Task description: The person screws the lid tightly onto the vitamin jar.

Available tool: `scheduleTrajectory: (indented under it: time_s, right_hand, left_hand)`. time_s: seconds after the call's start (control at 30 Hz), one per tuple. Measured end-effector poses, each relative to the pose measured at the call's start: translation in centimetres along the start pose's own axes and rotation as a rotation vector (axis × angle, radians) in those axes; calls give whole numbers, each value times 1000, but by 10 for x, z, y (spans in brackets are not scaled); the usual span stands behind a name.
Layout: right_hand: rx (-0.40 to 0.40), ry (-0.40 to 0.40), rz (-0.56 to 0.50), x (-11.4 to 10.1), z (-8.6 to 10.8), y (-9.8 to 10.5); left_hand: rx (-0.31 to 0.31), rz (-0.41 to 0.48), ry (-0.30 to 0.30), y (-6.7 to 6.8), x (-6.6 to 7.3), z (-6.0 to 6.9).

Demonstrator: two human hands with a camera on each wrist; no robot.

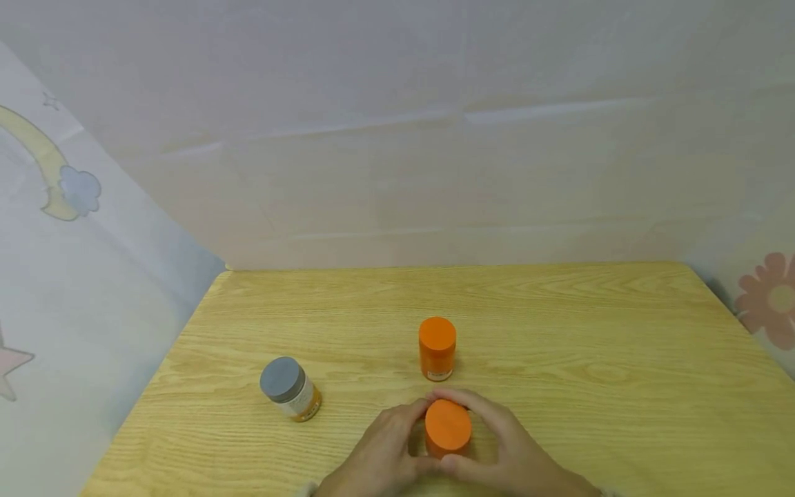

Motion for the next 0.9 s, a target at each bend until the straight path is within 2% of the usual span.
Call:
scheduleTrajectory:
  time_s: [0.13, 0.37, 0.53, 0.57, 0.73, 0.8, 0.9]
  right_hand:
    - [24, 61, -16, -3, 1, 2]
    - [85, -1, -82, 0, -2, 3]
    - [105, 8, -95, 0, -3, 2]
    - [107, 14, -85, -1, -3, 2]
    - [45, -9, 5, -2, -2, -1]
    - [2, -26, 18, -1, -2, -3]
    - [-39, 30, 0, -5, -1, -4]
  left_hand:
    - [6, 40, -10, 0, 0, 0]
    - [4, 57, 20, 0, -1, 0]
    - [7, 56, 2, 0, 0, -2]
    - [7, 44, -17, 0, 1, -2]
    - [7, -7, -59, 1, 2, -3]
    - [10, -16, -46, 1, 2, -2]
    - [18, -13, -41, 1, 3, 0]
Point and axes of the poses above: each hand's wrist, its own z-axis away from the middle knuckle, its own y-axis out of the back of the hand, x = y × z, the point moved 9 cm from there along -z, towards the middle knuckle, and after that the axes turned 10 degrees about -y, right-handed, at the moved point
